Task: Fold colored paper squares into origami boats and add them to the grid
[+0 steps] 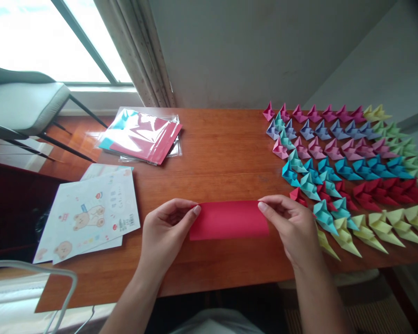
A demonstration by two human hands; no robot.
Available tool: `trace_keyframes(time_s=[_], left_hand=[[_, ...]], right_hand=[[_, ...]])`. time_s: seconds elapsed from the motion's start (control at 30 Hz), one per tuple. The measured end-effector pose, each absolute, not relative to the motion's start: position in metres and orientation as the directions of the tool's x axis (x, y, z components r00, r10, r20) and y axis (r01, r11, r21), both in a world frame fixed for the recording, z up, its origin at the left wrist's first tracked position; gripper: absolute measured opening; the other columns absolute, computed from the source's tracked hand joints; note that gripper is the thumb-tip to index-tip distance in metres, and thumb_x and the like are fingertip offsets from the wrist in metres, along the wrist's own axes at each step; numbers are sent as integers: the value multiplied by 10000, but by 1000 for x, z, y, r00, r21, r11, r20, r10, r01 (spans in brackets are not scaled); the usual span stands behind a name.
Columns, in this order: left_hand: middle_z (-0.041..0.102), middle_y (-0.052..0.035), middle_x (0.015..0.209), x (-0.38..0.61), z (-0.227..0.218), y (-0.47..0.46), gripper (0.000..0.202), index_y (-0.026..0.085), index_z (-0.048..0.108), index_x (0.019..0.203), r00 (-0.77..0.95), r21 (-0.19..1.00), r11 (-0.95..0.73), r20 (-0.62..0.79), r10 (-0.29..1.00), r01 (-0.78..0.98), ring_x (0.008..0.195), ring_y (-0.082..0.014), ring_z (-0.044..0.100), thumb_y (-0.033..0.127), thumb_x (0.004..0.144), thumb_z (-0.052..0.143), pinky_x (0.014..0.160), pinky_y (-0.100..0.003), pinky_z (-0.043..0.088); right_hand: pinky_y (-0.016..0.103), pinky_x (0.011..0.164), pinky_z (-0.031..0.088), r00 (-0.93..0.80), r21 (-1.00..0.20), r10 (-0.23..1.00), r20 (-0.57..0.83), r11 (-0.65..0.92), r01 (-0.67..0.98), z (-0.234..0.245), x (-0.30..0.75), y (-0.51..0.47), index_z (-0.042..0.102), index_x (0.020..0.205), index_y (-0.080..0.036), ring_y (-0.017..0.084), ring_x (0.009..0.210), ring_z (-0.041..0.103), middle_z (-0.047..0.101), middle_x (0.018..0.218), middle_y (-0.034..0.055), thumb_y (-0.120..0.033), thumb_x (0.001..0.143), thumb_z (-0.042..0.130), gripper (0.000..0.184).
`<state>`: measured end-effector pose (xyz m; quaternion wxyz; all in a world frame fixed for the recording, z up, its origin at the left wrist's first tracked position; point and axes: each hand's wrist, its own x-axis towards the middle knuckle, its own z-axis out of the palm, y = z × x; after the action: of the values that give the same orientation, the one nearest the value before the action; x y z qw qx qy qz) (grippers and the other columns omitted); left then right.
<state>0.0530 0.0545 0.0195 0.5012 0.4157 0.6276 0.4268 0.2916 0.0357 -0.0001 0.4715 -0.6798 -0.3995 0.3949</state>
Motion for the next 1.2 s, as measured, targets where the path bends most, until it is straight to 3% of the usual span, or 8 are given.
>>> trace_keyframes(time_s=[0.17,0.3,0.4,0.77,0.87,0.97,1.1,1.2], left_hand=[[741,-18,748,54,13,60,119,219,742,780,-79,891,119,-94,992,438,658,-180,656,334,809,739,623,-255,485],[722,-25,846,56,15,67,100,237,688,823,48,673,-77,62,997,736,793,-217,654,267,883,614,700,-303,472],[715,-42,947,58,18,74,108,231,670,829,115,540,-154,105,988,828,916,-249,636,216,883,578,817,-362,459],[656,-79,1119,62,18,78,81,240,678,889,148,300,-143,7,989,943,1001,-295,586,253,897,598,802,-417,422],[622,-91,1209,64,21,80,122,249,679,1004,190,254,-188,14,982,949,1087,-319,546,247,918,593,847,-449,434],[579,-86,1283,66,23,83,214,277,686,1054,313,231,-307,12,950,923,1140,-318,512,160,909,581,863,-455,445],[590,-72,1229,68,26,87,327,282,721,1010,475,260,-451,-37,879,854,1086,-284,522,39,865,557,854,-414,470],[609,-81,1138,70,28,88,256,245,723,990,504,253,-475,-60,862,843,1016,-269,533,74,893,560,841,-399,487]], right_hand=[[326,640,524,346,-867,934,-88,-243,435,-5,292,40,772,872,-214,226,723,684,771,830,55,-434,818,734,230],[326,647,488,271,-741,961,51,-146,655,-2,289,46,720,817,-221,207,697,637,737,810,38,-327,879,650,141],[345,707,477,206,-666,970,131,-68,743,-3,287,51,681,793,-219,222,763,625,722,817,39,-252,878,618,110],[346,730,443,126,-554,989,76,-63,830,-9,288,59,632,777,-230,223,777,575,669,778,26,-221,866,621,89],[338,733,447,103,-518,994,46,-64,853,-6,288,61,624,845,-230,220,798,589,662,820,22,-214,865,630,26],[337,745,448,89,-471,994,59,-51,881,-2,287,63,620,953,-217,227,858,608,653,918,36,-190,863,630,94],[332,786,434,-63,-423,997,36,72,903,0,285,68,645,882,-213,226,911,613,644,908,40,-97,886,542,156],[335,777,423,-105,-387,994,-1,97,917,4,282,72,667,861,-215,221,879,615,654,867,37,-103,897,534,178]])
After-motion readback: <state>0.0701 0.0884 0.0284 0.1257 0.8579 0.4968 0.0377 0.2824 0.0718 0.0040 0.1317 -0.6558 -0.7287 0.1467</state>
